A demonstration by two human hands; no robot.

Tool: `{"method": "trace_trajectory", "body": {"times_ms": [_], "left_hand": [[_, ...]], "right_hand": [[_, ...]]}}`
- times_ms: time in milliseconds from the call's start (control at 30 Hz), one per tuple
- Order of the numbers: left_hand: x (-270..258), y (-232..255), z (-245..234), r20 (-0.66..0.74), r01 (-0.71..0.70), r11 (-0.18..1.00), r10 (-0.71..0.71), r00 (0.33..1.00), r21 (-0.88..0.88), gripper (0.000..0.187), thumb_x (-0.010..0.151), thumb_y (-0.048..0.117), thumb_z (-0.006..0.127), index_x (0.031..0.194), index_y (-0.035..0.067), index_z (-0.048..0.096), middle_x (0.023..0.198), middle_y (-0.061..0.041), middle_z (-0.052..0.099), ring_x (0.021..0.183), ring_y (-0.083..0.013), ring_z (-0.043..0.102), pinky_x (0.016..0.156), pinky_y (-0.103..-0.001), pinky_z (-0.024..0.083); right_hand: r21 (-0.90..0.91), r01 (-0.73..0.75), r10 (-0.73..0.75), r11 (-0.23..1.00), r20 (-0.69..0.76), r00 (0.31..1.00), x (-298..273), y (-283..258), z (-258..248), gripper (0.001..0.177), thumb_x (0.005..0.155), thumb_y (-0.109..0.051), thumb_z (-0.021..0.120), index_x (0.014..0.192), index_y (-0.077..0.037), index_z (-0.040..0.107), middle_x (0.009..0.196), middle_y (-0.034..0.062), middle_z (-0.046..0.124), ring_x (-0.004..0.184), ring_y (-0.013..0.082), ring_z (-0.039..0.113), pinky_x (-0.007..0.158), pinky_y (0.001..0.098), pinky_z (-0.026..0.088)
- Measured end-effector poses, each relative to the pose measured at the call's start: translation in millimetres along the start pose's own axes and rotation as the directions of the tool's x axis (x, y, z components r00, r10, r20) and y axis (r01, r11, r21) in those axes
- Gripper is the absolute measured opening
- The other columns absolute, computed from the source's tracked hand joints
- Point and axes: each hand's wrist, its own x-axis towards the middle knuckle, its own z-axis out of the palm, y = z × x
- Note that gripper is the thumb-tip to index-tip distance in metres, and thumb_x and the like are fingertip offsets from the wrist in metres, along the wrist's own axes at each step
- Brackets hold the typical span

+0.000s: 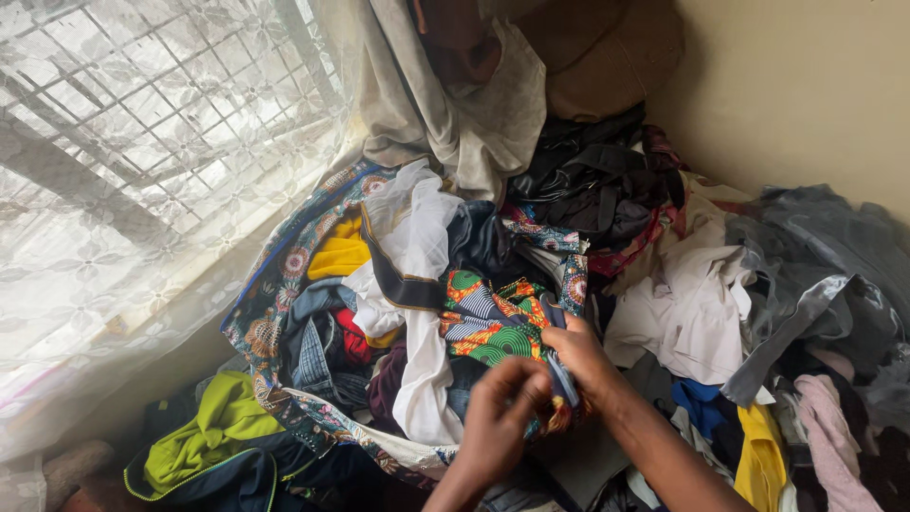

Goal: The person sorts through a large pile of mixed clothing items on a bed, picking up individual garments such as jeans, shirts, and dresses, briefly unfolding or inspecting them, and placing them into a separate pile. The process involves handling items one at a time from a disorganized heap.

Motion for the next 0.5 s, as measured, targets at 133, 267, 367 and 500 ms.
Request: {"method": "trace_trajectory", "body": {"times_ms": [133, 267, 367, 500], "left_hand": [[33.5, -16.9, -42.3, -0.312, -0.077, 0.930, 0.197, 0.929, 0.359, 0.017, 0.087, 0.013, 0.058, 0.101, 0.004, 0.059, 0.087, -0.005, 0.057, 0.075, -0.0124, 0.061, 0.065, -0.027, 0.052], [71.8, -59.7, -113.2, -0.190, -0.046, 0.768, 0.215, 0.958, 0.639, 0.042, 0.090, 0.028, 0.056, 0.122, 0.002, 0.053, 0.102, -0.019, 0.062, 0.095, -0.0303, 0.059, 0.083, -0.039, 0.045], [89.1, -84.9, -161.3, -0.375, 0.347, 0.674, -0.111, 0.920, 0.652, 0.048, 0.094, 0.041, 0.047, 0.119, 0.001, 0.057, 0.112, -0.024, 0.063, 0.109, -0.0365, 0.059, 0.092, -0.040, 0.045], [84.4, -89.7, -176.0, -0.360, 0.038, 0.734, 0.287, 0.888, 0.678, 0.061, 0.086, 0.037, 0.056, 0.129, -0.006, 0.043, 0.114, -0.027, 0.057, 0.106, -0.0410, 0.053, 0.086, -0.043, 0.041]], "right_hand": [[-0.236, 0.139, -0.136, 0.962, 0.029, 0.990, -26.6, -16.1, 25.4, 0.035, 0.078, 0.000, 0.044, 0.106, -0.001, 0.064, 0.085, 0.0027, 0.066, 0.073, 0.0091, 0.057, 0.069, 0.0267, 0.049], [-0.232, 0.206, -0.182, 0.951, 0.120, 0.976, -49.6, -12.9, 24.7, 0.042, 0.076, -0.002, 0.044, 0.114, -0.003, 0.062, 0.097, 0.0008, 0.069, 0.086, 0.0056, 0.060, 0.081, 0.0231, 0.047], [-0.141, 0.172, -0.180, 0.975, -0.049, 0.982, -50.5, -13.1, -34.5, 0.034, 0.078, -0.010, 0.054, 0.111, -0.001, 0.062, 0.091, 0.0054, 0.067, 0.081, 0.0122, 0.060, 0.078, 0.0285, 0.048], [-0.102, 0.251, -0.262, 0.963, -0.119, 0.958, -75.9, -72.9, -146.0, 0.028, 0.084, -0.017, 0.056, 0.104, 0.003, 0.061, 0.083, 0.0123, 0.068, 0.072, 0.0212, 0.065, 0.071, 0.0372, 0.054]]}}
